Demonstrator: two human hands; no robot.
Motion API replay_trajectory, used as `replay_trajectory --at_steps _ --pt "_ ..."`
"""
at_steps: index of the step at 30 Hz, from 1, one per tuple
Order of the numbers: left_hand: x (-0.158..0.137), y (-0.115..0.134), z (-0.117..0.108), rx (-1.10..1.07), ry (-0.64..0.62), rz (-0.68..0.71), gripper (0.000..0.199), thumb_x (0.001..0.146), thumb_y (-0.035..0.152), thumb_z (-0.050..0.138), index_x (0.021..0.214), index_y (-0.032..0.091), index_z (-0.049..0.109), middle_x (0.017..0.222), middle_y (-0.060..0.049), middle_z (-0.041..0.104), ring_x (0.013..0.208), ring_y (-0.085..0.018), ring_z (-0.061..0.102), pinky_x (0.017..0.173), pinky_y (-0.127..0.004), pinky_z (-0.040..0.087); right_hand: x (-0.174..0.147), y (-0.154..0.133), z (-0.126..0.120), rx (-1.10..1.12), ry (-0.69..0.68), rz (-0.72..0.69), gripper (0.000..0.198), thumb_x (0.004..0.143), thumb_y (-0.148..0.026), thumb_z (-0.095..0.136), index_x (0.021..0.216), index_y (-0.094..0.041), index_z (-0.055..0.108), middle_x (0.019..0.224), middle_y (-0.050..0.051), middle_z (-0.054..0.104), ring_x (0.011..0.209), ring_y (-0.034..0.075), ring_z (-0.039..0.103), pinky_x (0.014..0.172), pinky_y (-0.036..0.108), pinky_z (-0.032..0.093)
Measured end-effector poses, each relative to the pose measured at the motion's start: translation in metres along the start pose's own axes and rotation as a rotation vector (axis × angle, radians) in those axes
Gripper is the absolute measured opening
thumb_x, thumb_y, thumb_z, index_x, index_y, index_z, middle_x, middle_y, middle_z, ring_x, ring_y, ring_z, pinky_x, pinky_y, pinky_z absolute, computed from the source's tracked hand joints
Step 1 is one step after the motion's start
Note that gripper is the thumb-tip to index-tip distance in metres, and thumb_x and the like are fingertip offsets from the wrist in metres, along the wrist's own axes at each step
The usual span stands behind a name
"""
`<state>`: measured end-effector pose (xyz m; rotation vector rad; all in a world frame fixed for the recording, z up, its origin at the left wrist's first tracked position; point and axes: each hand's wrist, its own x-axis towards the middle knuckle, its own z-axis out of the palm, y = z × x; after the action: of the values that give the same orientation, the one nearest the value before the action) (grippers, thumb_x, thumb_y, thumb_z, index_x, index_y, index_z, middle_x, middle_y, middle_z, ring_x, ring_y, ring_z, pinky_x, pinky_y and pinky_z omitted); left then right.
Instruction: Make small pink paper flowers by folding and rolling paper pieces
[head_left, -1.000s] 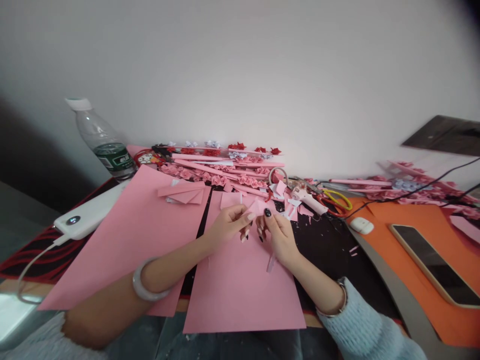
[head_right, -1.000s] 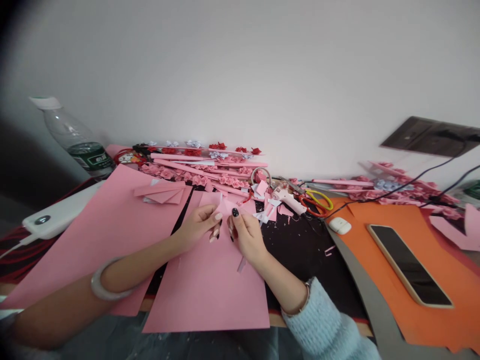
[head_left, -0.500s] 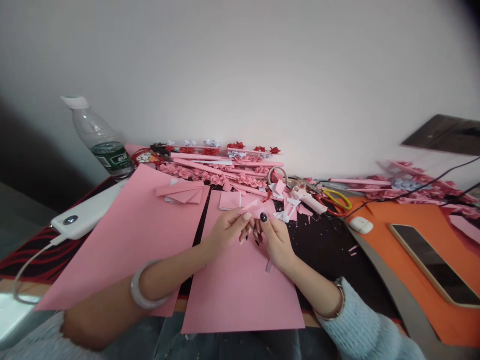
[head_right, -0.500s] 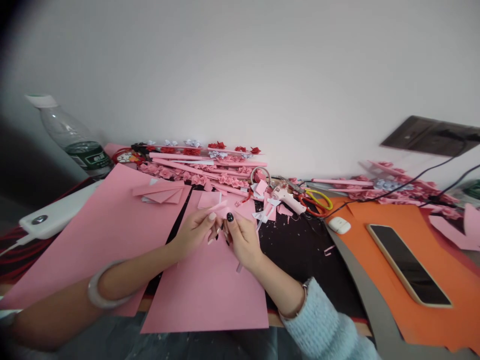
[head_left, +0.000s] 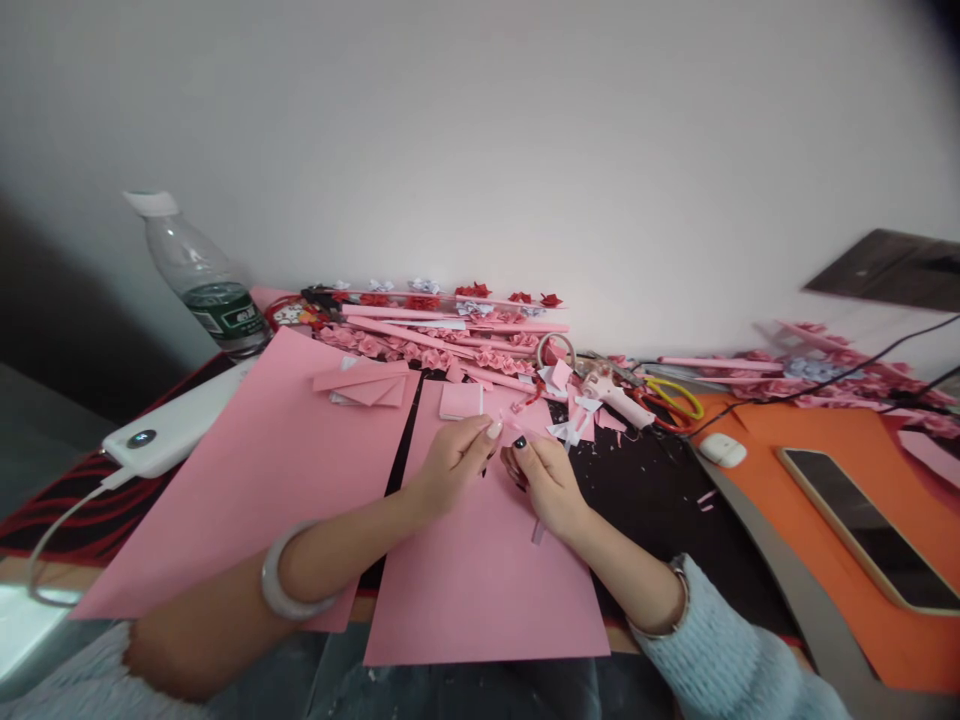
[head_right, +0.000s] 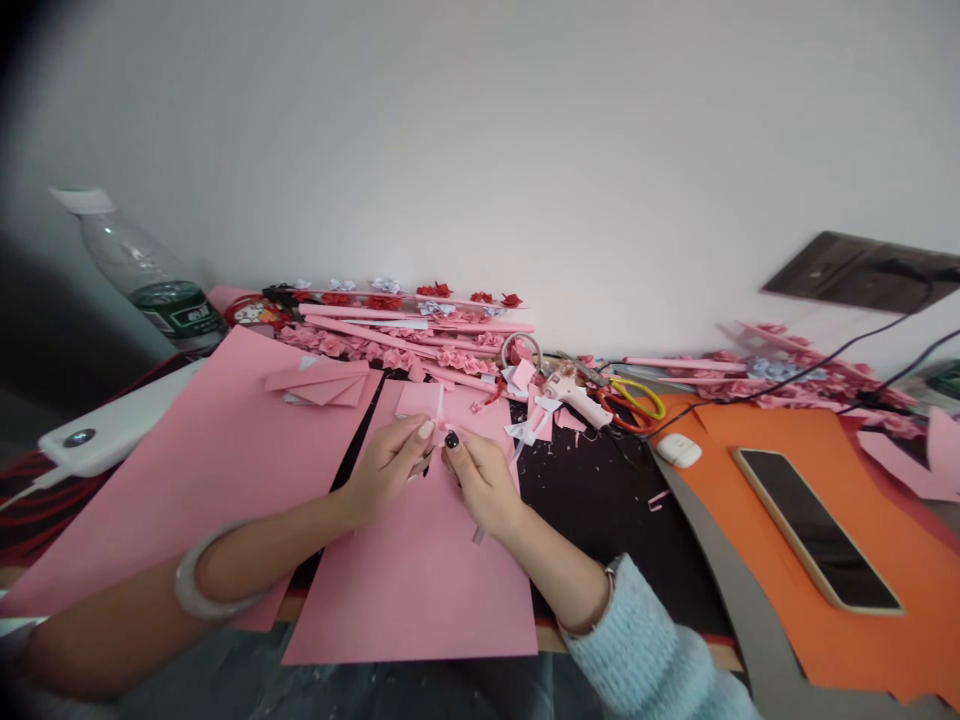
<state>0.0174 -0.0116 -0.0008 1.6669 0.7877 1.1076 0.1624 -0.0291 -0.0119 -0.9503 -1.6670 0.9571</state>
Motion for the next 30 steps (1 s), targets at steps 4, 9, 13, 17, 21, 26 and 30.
replay_trajectory --at_steps 4,9,13,17,21,26,30 --pt "-0.002 0.000 0.004 0.013 0.001 -0.002 0.035 0.092 0.035 0.034 0.062 0.017 0.034 0.055 0.005 0.033 0.047 -0.007 0.032 0.048 -0.021 0.029 0.000 -0.006 0.000 -0.179 0.101 -0.087 0.036 0.093 -0.031 0.033 0.059 -0.019 0.034 0.054 -0.004 0.035 0.047 0.009 0.031 0.048 0.025 0.026" --pt "-0.004 0.003 0.009 0.011 0.021 0.002 0.034 0.092 0.034 0.035 0.061 0.017 0.035 0.055 0.005 0.033 0.048 -0.007 0.032 0.048 -0.020 0.031 0.001 -0.012 0.001 -0.370 0.153 -0.203 0.029 0.091 -0.020 0.034 0.062 -0.020 0.034 0.055 -0.004 0.037 0.048 0.009 0.035 0.048 0.023 0.028" --pt "-0.005 0.004 0.013 -0.004 0.059 -0.005 0.033 0.092 0.034 0.035 0.063 0.018 0.035 0.056 0.005 0.032 0.049 -0.007 0.032 0.048 -0.021 0.030 0.002 -0.014 0.003 -0.463 0.177 -0.244 0.026 0.088 -0.015 0.035 0.063 -0.020 0.035 0.054 -0.004 0.038 0.048 0.009 0.037 0.047 0.023 0.029" --pt "-0.004 0.006 0.016 0.002 0.105 0.049 0.032 0.092 0.032 0.035 0.063 0.017 0.037 0.058 0.004 0.034 0.050 -0.008 0.033 0.049 -0.022 0.030 0.004 -0.018 0.006 -0.457 0.198 -0.257 0.023 0.088 -0.014 0.035 0.065 -0.020 0.036 0.055 -0.004 0.039 0.048 0.009 0.038 0.047 0.022 0.030" --pt "-0.003 0.007 0.016 0.056 0.140 0.129 0.032 0.092 0.029 0.035 0.063 0.017 0.038 0.059 0.003 0.037 0.052 -0.009 0.036 0.051 -0.022 0.031 0.004 -0.020 0.008 -0.411 0.176 -0.257 0.021 0.090 -0.014 0.033 0.071 -0.020 0.040 0.058 -0.003 0.042 0.050 0.010 0.039 0.049 0.023 0.031" --pt "-0.004 0.003 0.018 0.037 0.135 0.095 0.031 0.092 0.030 0.036 0.064 0.017 0.040 0.061 0.003 0.036 0.052 -0.009 0.035 0.051 -0.022 0.031 0.003 -0.018 0.010 -0.451 0.215 -0.224 0.017 0.089 -0.015 0.033 0.076 -0.020 0.042 0.062 -0.002 0.044 0.054 0.012 0.040 0.051 0.024 0.034" --pt "-0.004 0.000 0.020 0.000 0.140 0.051 0.029 0.091 0.033 0.037 0.068 0.017 0.042 0.063 0.002 0.037 0.052 -0.009 0.035 0.049 -0.021 0.031 0.004 -0.017 0.013 -0.437 0.218 -0.191 0.018 0.088 -0.015 0.032 0.073 -0.020 0.040 0.064 -0.001 0.045 0.055 0.012 0.041 0.053 0.025 0.034"
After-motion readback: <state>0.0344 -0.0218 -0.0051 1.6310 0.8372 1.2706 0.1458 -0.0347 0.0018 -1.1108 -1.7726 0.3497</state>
